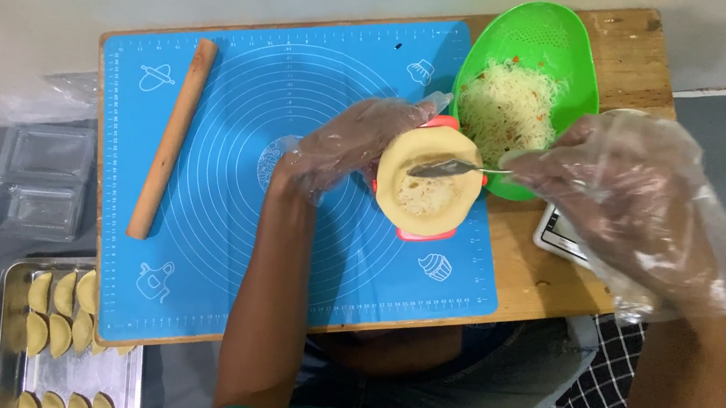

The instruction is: Rolling out dough, adding filling, and sealing pastries using a manual mold

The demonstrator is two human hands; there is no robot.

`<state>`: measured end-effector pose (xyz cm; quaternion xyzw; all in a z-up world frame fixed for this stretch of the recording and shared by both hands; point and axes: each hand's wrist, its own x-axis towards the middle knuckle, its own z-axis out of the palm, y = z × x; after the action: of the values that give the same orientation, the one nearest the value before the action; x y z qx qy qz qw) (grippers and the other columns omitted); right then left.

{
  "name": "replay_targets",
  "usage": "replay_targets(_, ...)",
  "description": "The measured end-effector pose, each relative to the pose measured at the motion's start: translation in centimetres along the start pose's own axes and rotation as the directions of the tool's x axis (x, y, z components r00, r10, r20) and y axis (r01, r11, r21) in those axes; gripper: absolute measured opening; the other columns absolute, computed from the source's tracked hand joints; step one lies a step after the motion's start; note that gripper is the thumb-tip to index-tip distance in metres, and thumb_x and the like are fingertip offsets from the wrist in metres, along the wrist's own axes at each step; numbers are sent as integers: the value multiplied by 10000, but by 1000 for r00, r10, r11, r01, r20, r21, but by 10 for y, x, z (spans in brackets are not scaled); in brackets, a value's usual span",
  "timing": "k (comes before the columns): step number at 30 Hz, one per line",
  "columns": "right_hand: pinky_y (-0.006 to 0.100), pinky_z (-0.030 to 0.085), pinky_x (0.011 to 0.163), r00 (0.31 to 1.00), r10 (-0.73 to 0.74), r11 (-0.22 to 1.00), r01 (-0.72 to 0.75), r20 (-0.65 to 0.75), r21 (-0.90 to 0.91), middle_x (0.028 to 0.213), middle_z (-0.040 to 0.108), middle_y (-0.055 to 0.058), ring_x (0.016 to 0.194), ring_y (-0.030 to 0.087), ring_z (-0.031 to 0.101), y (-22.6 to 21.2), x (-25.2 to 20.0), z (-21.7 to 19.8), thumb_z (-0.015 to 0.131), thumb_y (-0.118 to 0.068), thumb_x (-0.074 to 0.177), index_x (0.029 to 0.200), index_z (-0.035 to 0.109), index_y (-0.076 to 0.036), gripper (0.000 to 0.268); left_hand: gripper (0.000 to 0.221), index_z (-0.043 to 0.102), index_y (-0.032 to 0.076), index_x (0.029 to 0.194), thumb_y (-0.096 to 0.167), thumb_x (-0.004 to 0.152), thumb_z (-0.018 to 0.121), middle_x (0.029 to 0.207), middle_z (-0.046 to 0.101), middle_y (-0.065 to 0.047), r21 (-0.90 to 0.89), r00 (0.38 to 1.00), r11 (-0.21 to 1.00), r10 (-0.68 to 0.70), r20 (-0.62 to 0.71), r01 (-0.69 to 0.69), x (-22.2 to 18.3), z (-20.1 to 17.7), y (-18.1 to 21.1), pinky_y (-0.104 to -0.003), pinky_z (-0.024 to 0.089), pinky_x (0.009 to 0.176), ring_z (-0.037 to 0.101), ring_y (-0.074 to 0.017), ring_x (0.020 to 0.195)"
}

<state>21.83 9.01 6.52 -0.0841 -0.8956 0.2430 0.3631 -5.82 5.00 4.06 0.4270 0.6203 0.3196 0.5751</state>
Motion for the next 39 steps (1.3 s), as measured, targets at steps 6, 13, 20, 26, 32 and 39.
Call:
replay_targets(6,312,509,678,896,434,875,-393,98,-284,900,662,58,734,168,608,-24,22,3,800,-89,841,1027,806,-90,187,554,644,37,820,586,812,569,726,603,-72,-96,989,990,112,99,-103,10,-5,-16,-272,505,484,565,-142,613)
replay_targets(13,362,473,597,932,337,907,-285,130,-311,896,688,106,637,216,596,-27,21,-7,835,-75,800,982,810,-79,184,620,643,-1,921,597,780,560,788,629,-89,-69,998,996,60,27,-58,2,-4,-7,-278,560,528,586,-145,653)
replay_targets(20,244,558,555,923,373,926,-362,101,-110,1020,759,35,712,93,683,-18,-3,-11,786,-96,823,1057,703,-132,250,632,638,-5,876,612,765,562,778,627,-87,-34,999,998,52,14,-52,2,-4,-7,-287,572,542,588,-145,655)
replay_targets(26,384,502,902,997,21,833,22,71,-553,1290,614,16,938,174,666,-15,-25,6,964,-69,917,1278,695,-165,460,652,666,-27,920,597,752,581,797,630,-95,-70,999,997,40,-5,-40,0,-2,-6,-284,567,543,586,-151,662)
replay_targets(32,324,562,717,985,127,913,-70,118,-402,1040,801,71,864,174,755,-4,-25,-2,807,-70,931,1373,386,-41,612,637,662,-10,938,597,768,564,832,639,-104,-92,995,992,89,34,-85,3,-4,-10,-298,585,572,605,-162,707)
replay_targets(39,253,656,664,948,298,950,-282,112,-137,1086,771,130,969,208,797,-30,-13,2,744,-2,870,1273,473,-5,485,597,664,18,901,593,813,530,821,661,-103,-59,996,996,66,55,-63,6,-5,-12,-291,578,534,621,-165,666)
